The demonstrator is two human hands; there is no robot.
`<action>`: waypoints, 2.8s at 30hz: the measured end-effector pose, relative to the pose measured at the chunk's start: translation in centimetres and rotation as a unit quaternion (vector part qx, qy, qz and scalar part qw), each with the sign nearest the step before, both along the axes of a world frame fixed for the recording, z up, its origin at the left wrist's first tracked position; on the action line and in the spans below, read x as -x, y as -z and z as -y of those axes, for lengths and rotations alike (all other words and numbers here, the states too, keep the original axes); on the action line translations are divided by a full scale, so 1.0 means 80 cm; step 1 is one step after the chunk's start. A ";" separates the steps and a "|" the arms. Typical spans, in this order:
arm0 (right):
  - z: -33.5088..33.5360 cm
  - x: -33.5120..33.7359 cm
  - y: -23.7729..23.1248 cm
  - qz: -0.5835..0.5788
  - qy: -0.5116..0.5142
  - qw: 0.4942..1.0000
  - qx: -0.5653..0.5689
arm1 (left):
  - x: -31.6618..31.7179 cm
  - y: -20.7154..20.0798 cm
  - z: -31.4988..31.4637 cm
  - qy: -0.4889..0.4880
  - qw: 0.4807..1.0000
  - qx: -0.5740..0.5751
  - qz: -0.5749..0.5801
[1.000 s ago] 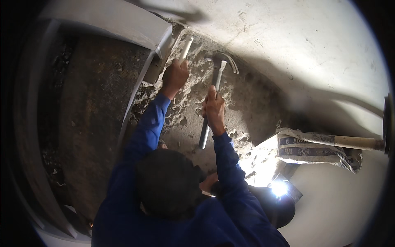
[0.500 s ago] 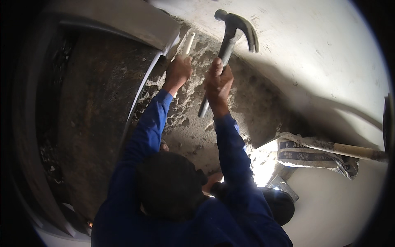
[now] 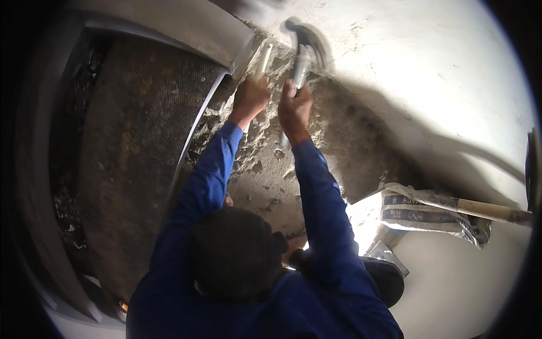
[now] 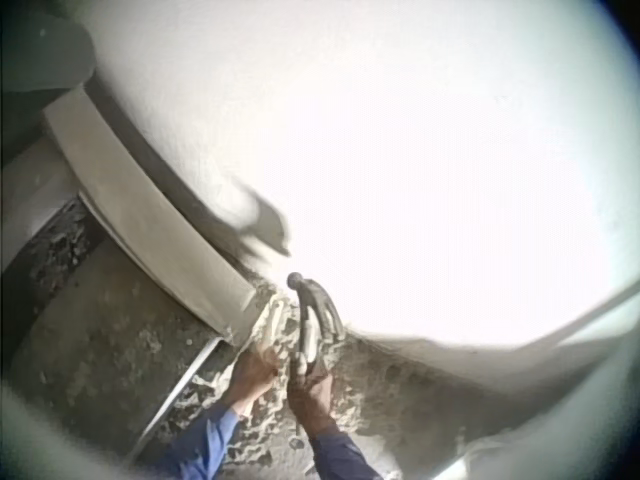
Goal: The person uses a hammer and chisel to chip away concrete from a floor area next to a metal grate. They repeatedly strike the chisel to break up the material and occasionally clear debris by hand.
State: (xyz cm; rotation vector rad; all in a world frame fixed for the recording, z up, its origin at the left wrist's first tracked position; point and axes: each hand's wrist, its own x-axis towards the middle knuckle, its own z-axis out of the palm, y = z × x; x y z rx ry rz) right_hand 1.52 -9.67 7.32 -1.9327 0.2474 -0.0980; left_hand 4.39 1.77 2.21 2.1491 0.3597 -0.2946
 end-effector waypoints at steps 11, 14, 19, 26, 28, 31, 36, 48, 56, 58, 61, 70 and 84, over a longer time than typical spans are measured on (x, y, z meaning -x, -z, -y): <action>0.028 0.068 0.002 -0.103 -0.016 0.994 -0.017 | 0.016 0.015 0.004 0.057 0.981 -0.183 0.028; 0.041 0.099 0.005 -0.101 0.026 0.989 -0.105 | 0.015 0.018 -0.002 0.079 0.972 -0.218 0.032; 0.069 0.130 0.042 -0.228 0.096 0.963 -0.111 | 0.051 0.033 0.023 0.069 0.998 0.000 -0.003; 0.080 0.165 0.080 -0.297 0.133 0.932 -0.157 | 0.109 0.020 0.040 0.114 0.993 -0.013 0.021; 0.083 0.171 0.085 -0.303 0.138 0.921 -0.201 | 0.095 0.009 0.035 0.085 0.995 -0.004 0.044; 0.088 0.177 0.094 -0.310 0.149 0.894 -0.289 | 0.050 -0.002 0.025 0.065 0.992 -0.016 0.111; 0.096 0.190 0.095 -0.318 0.132 0.864 -0.367 | 0.009 -0.001 0.018 0.007 0.976 -0.021 0.219; 0.105 0.199 0.107 -0.343 0.100 0.854 -0.378 | 0.091 0.046 0.012 0.009 0.994 0.112 -0.008; 0.101 0.201 0.112 -0.348 0.128 0.844 -0.388 | 0.218 0.021 -0.040 0.070 0.980 0.136 -0.124; 0.096 0.197 0.107 -0.335 0.122 0.827 -0.434 | 0.238 0.006 -0.044 0.045 0.984 0.120 -0.120; 0.086 0.193 0.105 -0.330 0.117 0.795 -0.495 | 0.242 -0.020 -0.047 0.030 0.993 0.081 -0.084; 0.079 0.196 0.102 -0.311 0.125 0.801 -0.496 | 0.155 -0.010 -0.041 0.029 0.998 0.033 -0.039; 0.045 0.147 -0.006 -0.234 0.065 0.946 -0.213 | 0.120 -0.056 -0.019 -0.074 0.902 0.384 -0.182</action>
